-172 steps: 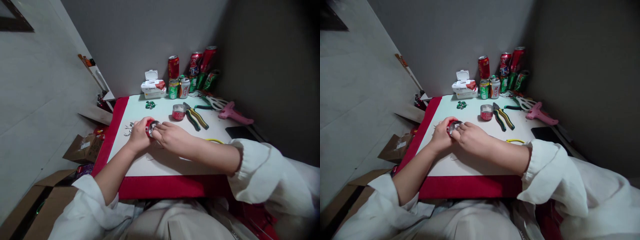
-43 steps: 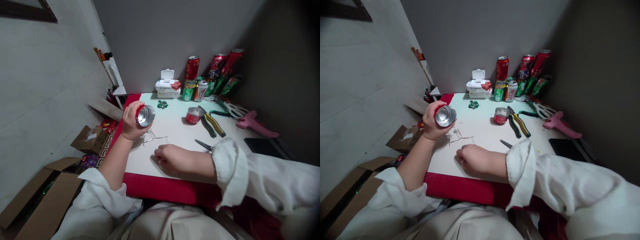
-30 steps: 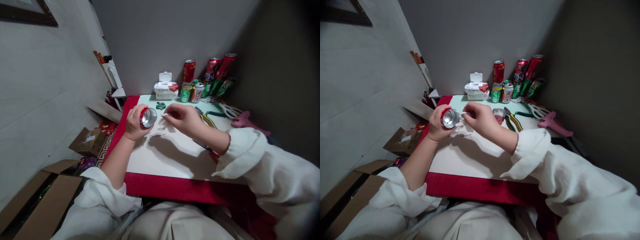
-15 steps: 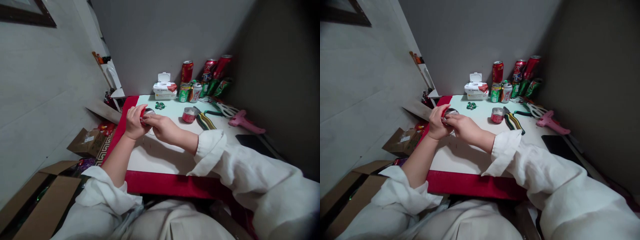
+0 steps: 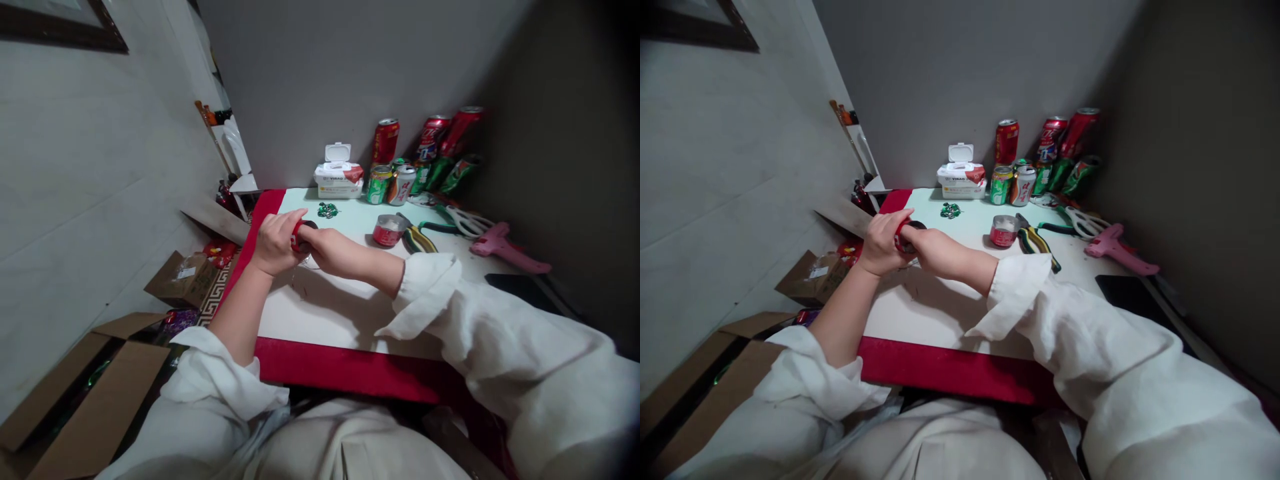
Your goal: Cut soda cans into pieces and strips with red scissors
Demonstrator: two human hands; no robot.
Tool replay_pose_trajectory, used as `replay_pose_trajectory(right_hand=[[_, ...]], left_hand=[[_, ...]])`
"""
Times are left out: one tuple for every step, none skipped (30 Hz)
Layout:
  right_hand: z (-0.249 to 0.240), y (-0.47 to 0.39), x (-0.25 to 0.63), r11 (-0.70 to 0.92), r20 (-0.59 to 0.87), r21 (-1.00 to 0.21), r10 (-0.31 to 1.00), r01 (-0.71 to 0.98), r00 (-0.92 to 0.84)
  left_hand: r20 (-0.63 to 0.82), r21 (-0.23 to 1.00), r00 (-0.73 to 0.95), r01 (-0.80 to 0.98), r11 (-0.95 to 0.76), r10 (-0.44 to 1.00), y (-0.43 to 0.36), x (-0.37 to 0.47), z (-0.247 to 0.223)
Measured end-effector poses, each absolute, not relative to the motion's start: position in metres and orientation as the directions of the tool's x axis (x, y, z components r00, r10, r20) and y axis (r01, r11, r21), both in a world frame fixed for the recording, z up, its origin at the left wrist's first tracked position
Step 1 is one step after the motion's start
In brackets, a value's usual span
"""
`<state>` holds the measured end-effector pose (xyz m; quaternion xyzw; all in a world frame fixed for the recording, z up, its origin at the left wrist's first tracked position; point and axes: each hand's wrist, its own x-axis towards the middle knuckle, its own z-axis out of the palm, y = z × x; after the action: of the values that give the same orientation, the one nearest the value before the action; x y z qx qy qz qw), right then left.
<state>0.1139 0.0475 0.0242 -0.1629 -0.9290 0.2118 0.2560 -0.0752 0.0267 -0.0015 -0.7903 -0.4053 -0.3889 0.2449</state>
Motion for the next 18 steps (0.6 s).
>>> replay_pose_trajectory(right_hand=[[0.024,0.048,0.115,0.862,0.404,-0.466,0.408,0.2,-0.819],[0.024,0.048,0.116,0.867,0.407,-0.458,0.4,0.196,-0.821],[0.024,0.048,0.117,0.874,0.416,-0.45,0.388,0.185,-0.822],[0.024,0.048,0.119,0.88,0.426,-0.444,0.372,0.168,-0.824],[0.025,0.048,0.121,0.887,0.438,-0.437,0.354,0.148,-0.826],[0.026,0.048,0.124,0.895,0.455,-0.429,0.33,0.121,-0.827],[0.027,0.048,0.126,0.904,0.477,-0.417,0.302,0.09,-0.825],[0.027,0.049,0.129,0.914,0.51,-0.402,0.277,0.059,-0.814],[0.026,0.05,0.133,0.923,0.554,-0.382,0.263,0.039,-0.79],[0.024,0.052,0.136,0.93,0.602,-0.365,0.268,0.039,-0.752],[0.021,0.055,0.139,0.93,0.638,-0.36,0.298,0.067,-0.71],[0.017,0.059,0.143,0.923,0.655,-0.369,0.344,0.112,-0.673],[0.012,0.063,0.146,0.907,0.651,-0.389,0.396,0.164,-0.648],[0.008,0.067,0.149,0.886,0.628,-0.414,0.445,0.21,-0.638],[0.004,0.071,0.151,0.866,0.6,-0.436,0.482,0.243,-0.639],[0.001,0.074,0.154,0.85,0.579,-0.454,0.51,0.268,-0.636],[0.001,0.076,0.155,0.837,0.571,-0.467,0.532,0.286,-0.625],[0.002,0.076,0.156,0.825,0.58,-0.481,0.552,0.295,-0.598]], left_hand=[[0.802,-0.073,0.374,0.836,-0.544,0.466,0.027,-0.075,-0.002],[0.792,-0.077,0.38,0.839,-0.539,0.478,0.027,-0.074,-0.002],[0.785,-0.082,0.388,0.838,-0.54,0.483,0.027,-0.073,-0.003],[0.782,-0.092,0.401,0.832,-0.547,0.478,0.027,-0.072,-0.003],[0.782,-0.105,0.414,0.823,-0.558,0.465,0.027,-0.072,-0.003],[0.784,-0.119,0.429,0.813,-0.57,0.448,0.027,-0.071,-0.003],[0.789,-0.133,0.439,0.805,-0.578,0.429,0.027,-0.071,-0.002],[0.798,-0.145,0.441,0.802,-0.58,0.41,0.028,-0.073,-0.002],[0.811,-0.153,0.432,0.807,-0.571,0.394,0.028,-0.074,-0.001],[0.827,-0.154,0.414,0.818,-0.554,0.381,0.028,-0.077,0.0],[0.844,-0.152,0.391,0.831,-0.535,0.368,0.029,-0.079,0.001],[0.861,-0.147,0.366,0.844,-0.516,0.354,0.029,-0.082,0.002],[0.875,-0.144,0.348,0.851,-0.505,0.337,0.029,-0.084,0.002],[0.884,-0.141,0.335,0.855,-0.499,0.326,0.029,-0.085,0.003],[0.889,-0.139,0.33,0.855,-0.499,0.318,0.03,-0.086,0.003],[0.889,-0.135,0.328,0.854,-0.502,0.319,0.03,-0.086,0.002],[0.887,-0.127,0.325,0.855,-0.503,0.327,0.029,-0.086,0.002],[0.885,-0.118,0.319,0.858,-0.5,0.34,0.029,-0.085,0.001]])
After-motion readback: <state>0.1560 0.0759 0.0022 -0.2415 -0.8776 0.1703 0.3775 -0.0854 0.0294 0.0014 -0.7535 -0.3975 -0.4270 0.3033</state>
